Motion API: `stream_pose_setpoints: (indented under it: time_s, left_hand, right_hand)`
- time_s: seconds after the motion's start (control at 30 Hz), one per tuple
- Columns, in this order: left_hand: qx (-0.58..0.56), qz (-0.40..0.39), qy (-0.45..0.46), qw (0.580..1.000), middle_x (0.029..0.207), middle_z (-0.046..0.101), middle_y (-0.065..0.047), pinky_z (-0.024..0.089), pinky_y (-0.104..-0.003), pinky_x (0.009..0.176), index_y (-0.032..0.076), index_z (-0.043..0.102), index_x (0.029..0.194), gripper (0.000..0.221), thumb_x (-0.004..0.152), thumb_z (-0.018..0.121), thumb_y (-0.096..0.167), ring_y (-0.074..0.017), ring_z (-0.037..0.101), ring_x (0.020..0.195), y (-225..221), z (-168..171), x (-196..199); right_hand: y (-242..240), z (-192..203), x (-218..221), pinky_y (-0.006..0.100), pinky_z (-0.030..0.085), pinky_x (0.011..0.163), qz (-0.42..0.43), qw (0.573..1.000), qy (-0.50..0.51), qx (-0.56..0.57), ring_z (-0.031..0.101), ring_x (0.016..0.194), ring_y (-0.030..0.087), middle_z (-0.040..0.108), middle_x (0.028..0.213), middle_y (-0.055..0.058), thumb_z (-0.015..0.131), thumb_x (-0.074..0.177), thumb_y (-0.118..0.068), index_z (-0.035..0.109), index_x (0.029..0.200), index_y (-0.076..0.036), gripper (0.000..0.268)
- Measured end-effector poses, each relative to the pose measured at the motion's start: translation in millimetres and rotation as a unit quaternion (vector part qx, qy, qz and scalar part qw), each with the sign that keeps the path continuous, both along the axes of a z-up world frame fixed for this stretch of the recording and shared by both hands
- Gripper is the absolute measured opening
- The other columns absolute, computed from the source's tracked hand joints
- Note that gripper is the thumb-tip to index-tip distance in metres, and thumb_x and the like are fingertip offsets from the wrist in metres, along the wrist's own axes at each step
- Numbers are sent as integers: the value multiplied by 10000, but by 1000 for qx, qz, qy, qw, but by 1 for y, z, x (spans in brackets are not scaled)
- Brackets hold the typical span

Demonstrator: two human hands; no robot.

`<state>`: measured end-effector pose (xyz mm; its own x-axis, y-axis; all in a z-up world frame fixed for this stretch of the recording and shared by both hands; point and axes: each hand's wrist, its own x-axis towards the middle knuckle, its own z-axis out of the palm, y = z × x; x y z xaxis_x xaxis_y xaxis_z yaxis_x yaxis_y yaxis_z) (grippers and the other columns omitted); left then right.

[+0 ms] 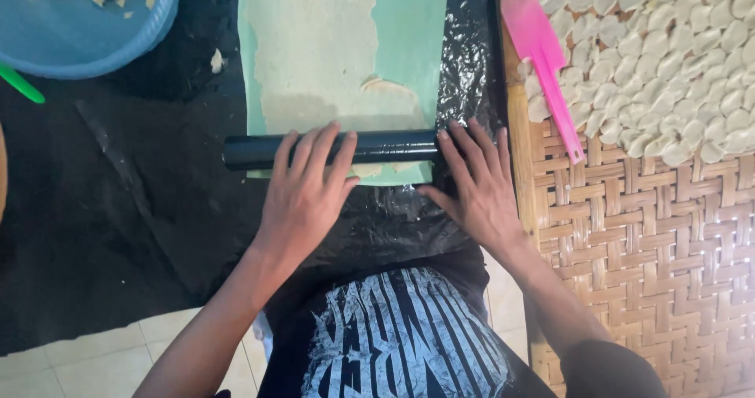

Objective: Flattening dough on a sheet using a roller and spatula.

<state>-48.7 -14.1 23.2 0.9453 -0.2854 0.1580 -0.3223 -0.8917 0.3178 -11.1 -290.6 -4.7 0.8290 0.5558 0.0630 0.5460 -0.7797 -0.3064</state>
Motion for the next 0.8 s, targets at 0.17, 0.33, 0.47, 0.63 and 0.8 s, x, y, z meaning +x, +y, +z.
stream_pose_setpoints:
  time_s: [0.17, 0.33, 0.47, 0.63, 0.8]
  left_hand:
    - [22, -24, 4, 999, 1312, 622, -144, 383, -524, 1134, 32, 607, 1381, 461, 942, 679, 153, -298, 550, 1255, 10, -9, 19]
    - [3, -27, 8, 1000, 1301, 628, -151, 386, -513, 1138, 21, 608, 1361, 439, 940, 675, 124, -315, 558, 1246, 15, -16, 41]
    - [3, -23, -7, 1000, 1263, 631, -165, 382, -537, 1126, -4, 602, 1302, 410, 902, 661, 63, -305, 576, 1230, 16, -25, 54]
    - [-2, -67, 28, 997, 1241, 636, -147, 428, -470, 1129, -6, 586, 1259, 443, 827, 611, -100, -296, 585, 1217, 19, -15, 61]
    - [-32, -68, -35, 997, 1251, 627, -160, 427, -454, 1104, -16, 586, 1264, 442, 836, 608, -122, -317, 565, 1208, 16, -8, 74]
  right_hand:
    - [5, 7, 19, 599, 278, 1249, 18, 1000, -16, 20, 433, 1430, 377, 497, 1481, 166, 812, 849, -436, 459, 1525, -49, 855]
    - [11, 6, 33, 571, 312, 1244, 23, 999, -19, 19, 453, 1410, 370, 498, 1483, 171, 805, 874, -407, 459, 1527, -40, 825]
    - [20, 17, 42, 540, 355, 1210, 10, 999, -12, 29, 465, 1390, 396, 505, 1466, 184, 806, 861, -396, 470, 1516, -27, 823]
    - [21, 39, 57, 507, 455, 1059, 1, 996, 29, 84, 545, 1238, 417, 575, 1333, 217, 796, 843, -422, 537, 1428, 19, 776]
    - [31, 40, 87, 483, 512, 853, -86, 988, 62, 110, 636, 970, 372, 659, 999, 197, 656, 1072, -268, 674, 1324, 4, 371]
